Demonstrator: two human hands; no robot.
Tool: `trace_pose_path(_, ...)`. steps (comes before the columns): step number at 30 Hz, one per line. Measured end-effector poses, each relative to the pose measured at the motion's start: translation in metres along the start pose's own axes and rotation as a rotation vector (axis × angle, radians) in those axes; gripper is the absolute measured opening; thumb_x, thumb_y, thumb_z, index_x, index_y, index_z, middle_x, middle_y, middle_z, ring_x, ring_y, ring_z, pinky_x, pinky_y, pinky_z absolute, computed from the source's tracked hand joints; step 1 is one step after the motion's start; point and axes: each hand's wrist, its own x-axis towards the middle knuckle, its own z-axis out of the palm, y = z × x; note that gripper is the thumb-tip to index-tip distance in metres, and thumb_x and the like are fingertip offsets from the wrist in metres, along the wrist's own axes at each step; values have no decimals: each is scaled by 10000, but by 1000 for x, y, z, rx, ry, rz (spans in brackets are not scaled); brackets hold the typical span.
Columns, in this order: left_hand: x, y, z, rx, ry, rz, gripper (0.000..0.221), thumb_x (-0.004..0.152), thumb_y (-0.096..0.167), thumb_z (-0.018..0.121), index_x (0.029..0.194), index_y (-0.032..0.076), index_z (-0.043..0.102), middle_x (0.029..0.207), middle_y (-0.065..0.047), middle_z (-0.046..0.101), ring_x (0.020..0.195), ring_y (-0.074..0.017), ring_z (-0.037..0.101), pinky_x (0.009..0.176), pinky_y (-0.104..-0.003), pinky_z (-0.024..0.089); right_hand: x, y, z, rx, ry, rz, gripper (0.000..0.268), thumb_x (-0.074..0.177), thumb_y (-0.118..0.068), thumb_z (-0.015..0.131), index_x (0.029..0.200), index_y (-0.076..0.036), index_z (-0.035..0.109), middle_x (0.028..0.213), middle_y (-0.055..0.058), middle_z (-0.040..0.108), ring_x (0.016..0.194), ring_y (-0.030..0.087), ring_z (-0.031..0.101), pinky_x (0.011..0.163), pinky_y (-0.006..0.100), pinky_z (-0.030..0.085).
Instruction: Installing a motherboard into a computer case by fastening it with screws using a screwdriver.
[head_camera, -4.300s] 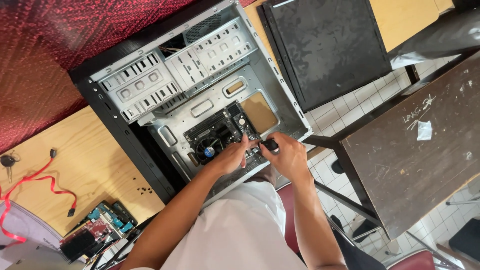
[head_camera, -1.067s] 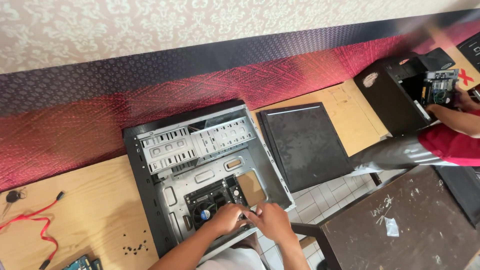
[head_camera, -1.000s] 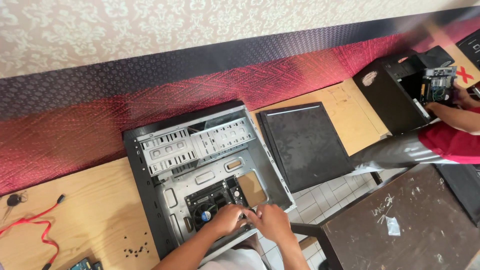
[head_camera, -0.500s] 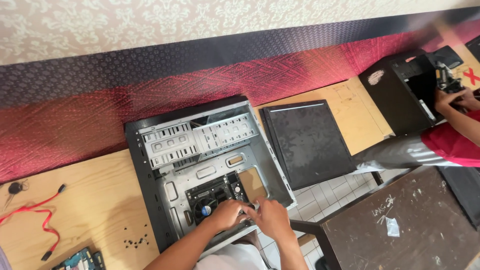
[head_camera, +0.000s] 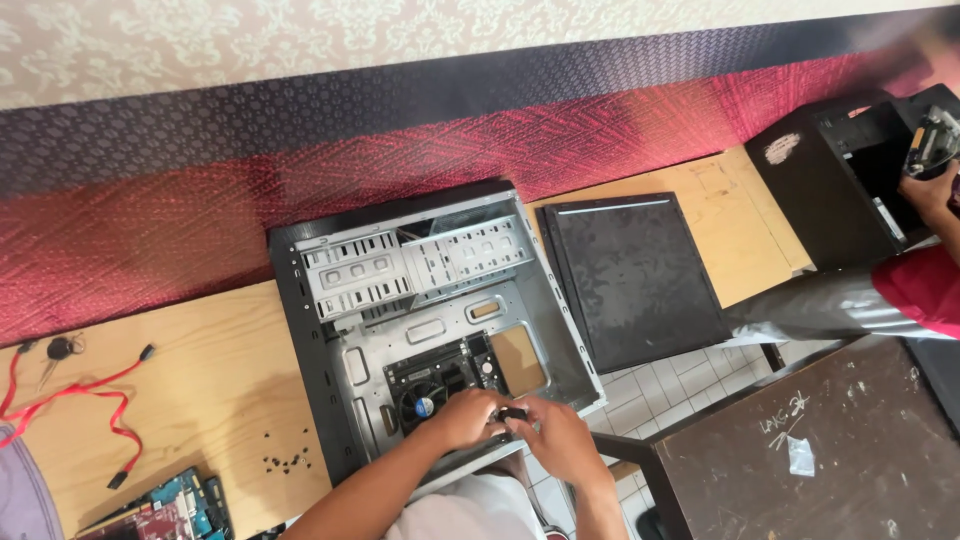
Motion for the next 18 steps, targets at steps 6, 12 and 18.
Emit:
trace_pose_path(6, 2, -2, 4, -9, 17, 31, 371, 953, 408, 729, 1165, 103, 741, 1168, -94, 750, 1027, -323, 716, 835, -458, 579, 12, 12, 13, -92, 121, 115, 532, 931, -685, 541, 993, -167, 642, 781, -8, 739, 843, 245, 669, 708, 400, 479)
trace_pose_path(12, -2, 5, -1, -25, -3, 24, 386, 949, 338, 730, 1294, 172, 680, 1180, -102, 736, 1016, -334, 704, 779, -470, 549, 8, 5, 5, 110, 24, -32, 365, 948, -494, 634, 1164, -210, 713, 889, -5, 740, 796, 178, 655, 654, 356, 449)
trace_pose_path(18, 4, -8, 6, 40, 23, -6, 388, 898, 173, 691, 1286, 153, 695, 1067, -108, 753, 962, -361, 708, 790, -488, 559, 8, -8, 10, -26, 117, -3, 430, 892, -621, 630, 1097, -246, 678, 873, -53, 749, 851, 177, 684, 694, 382, 477)
